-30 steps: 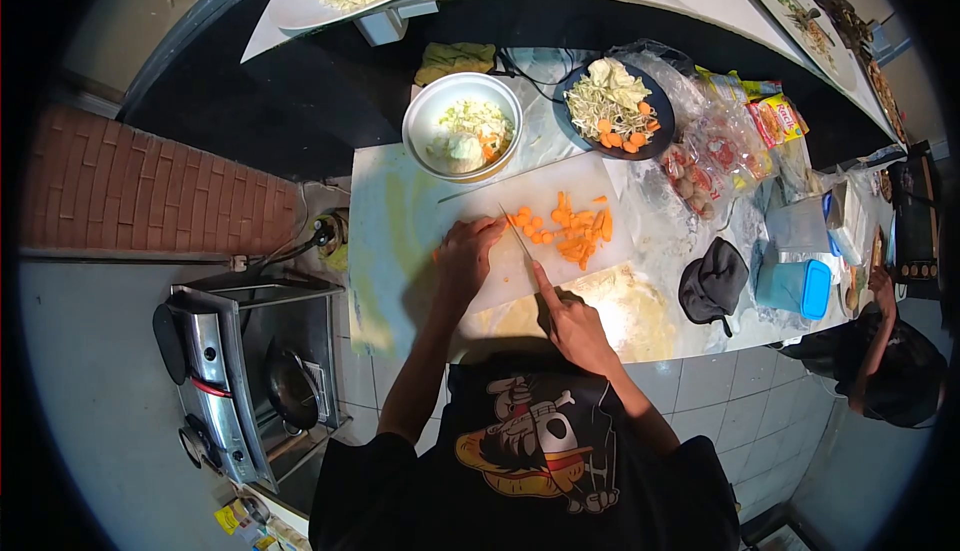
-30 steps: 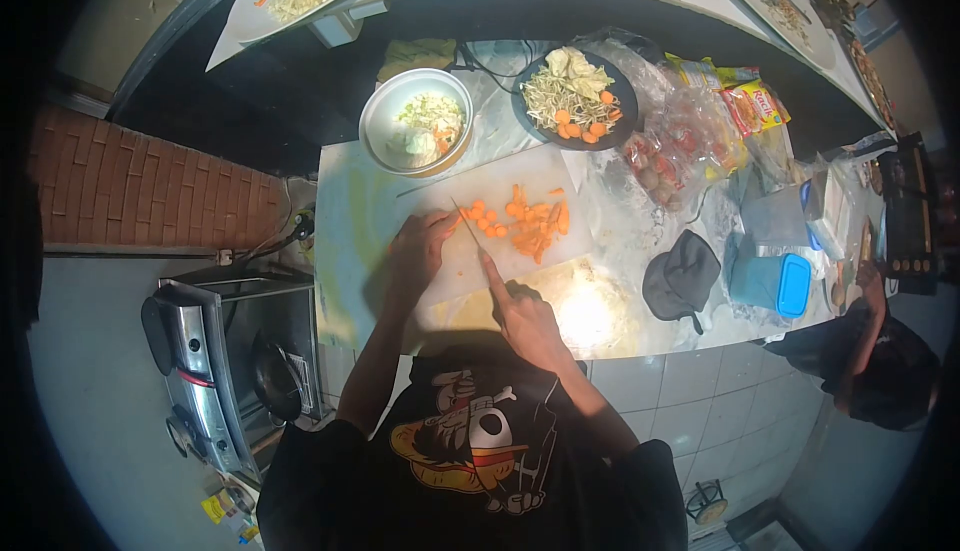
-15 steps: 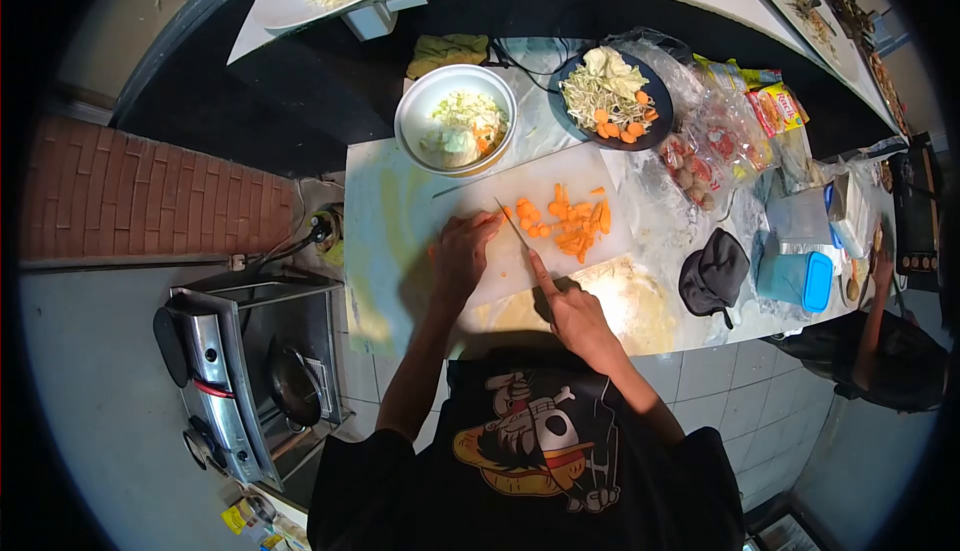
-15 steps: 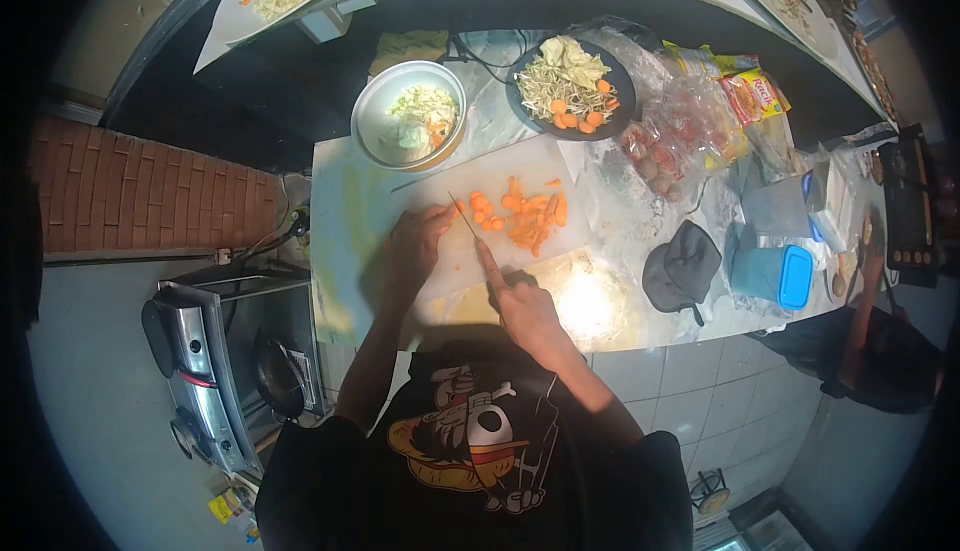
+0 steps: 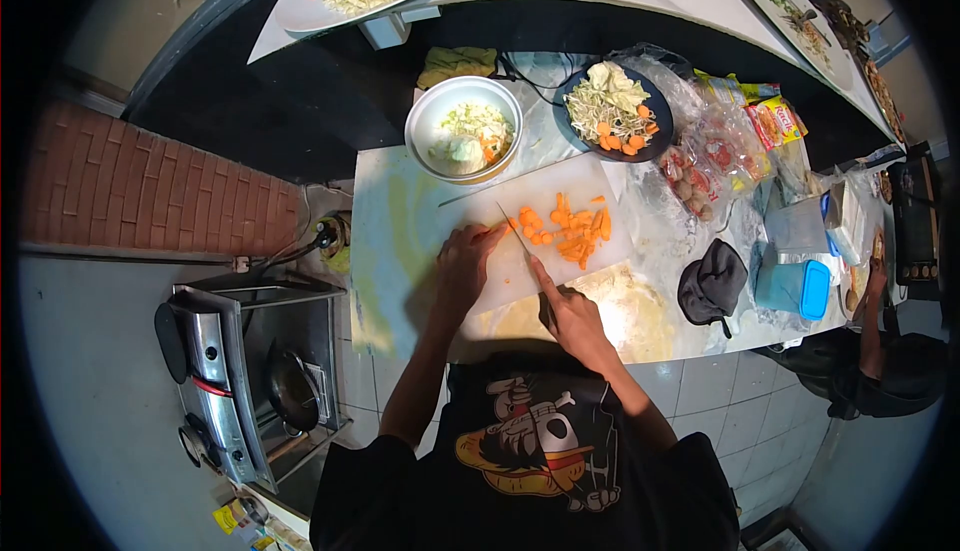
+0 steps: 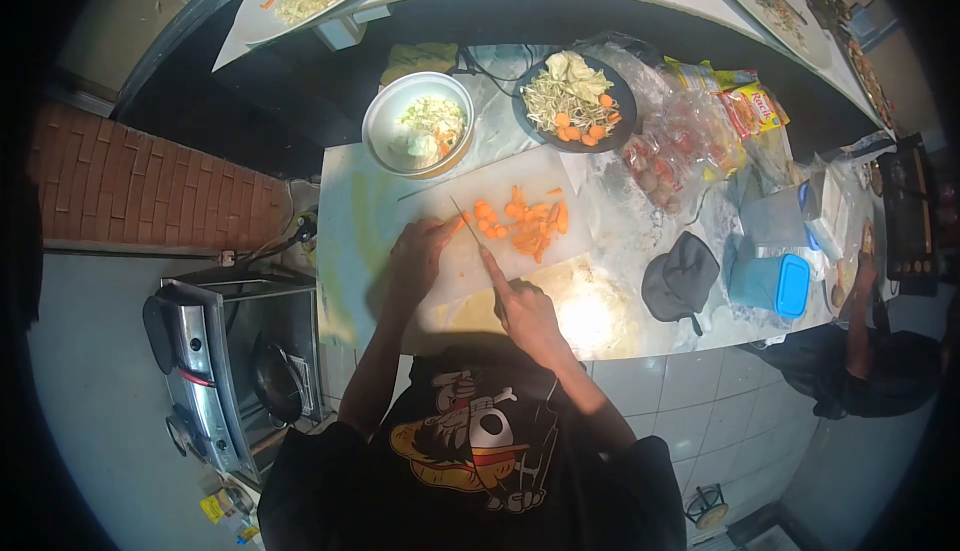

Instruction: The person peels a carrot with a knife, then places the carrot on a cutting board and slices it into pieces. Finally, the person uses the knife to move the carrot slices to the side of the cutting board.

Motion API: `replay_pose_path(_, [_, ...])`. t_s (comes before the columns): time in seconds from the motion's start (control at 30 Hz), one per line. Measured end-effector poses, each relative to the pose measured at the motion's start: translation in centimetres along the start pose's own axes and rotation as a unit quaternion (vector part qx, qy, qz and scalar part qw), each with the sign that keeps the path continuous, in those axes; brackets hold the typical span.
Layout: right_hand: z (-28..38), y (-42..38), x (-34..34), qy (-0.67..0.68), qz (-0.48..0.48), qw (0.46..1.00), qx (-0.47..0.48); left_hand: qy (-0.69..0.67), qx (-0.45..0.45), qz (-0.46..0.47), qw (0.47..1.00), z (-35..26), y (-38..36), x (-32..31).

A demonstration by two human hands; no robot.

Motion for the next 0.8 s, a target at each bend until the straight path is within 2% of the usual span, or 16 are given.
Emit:
replay_pose_path(0.57, [1.1,-0.6,0.9,-0.005,-0.011,1.000,0.020,-0.028,0.006,-0.012,1.000,1.2,0.1,-0.5])
replay_pose_path(0.8, [1.0,-0.4,1.2,-0.009,0.021,1.000,0.016,-0.031,-0.013,-0.032,0.999,1.1,0.1,-0.4])
Point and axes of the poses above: each hand's wrist, its own y-axis towards the middle knuckle, its own x-axis out of the back of the hand, z = x × y, the point moved 6 cm from there along y, towards the middle knuckle, and after that the axes turned 4 degrees about z, right-handed, at the moved point
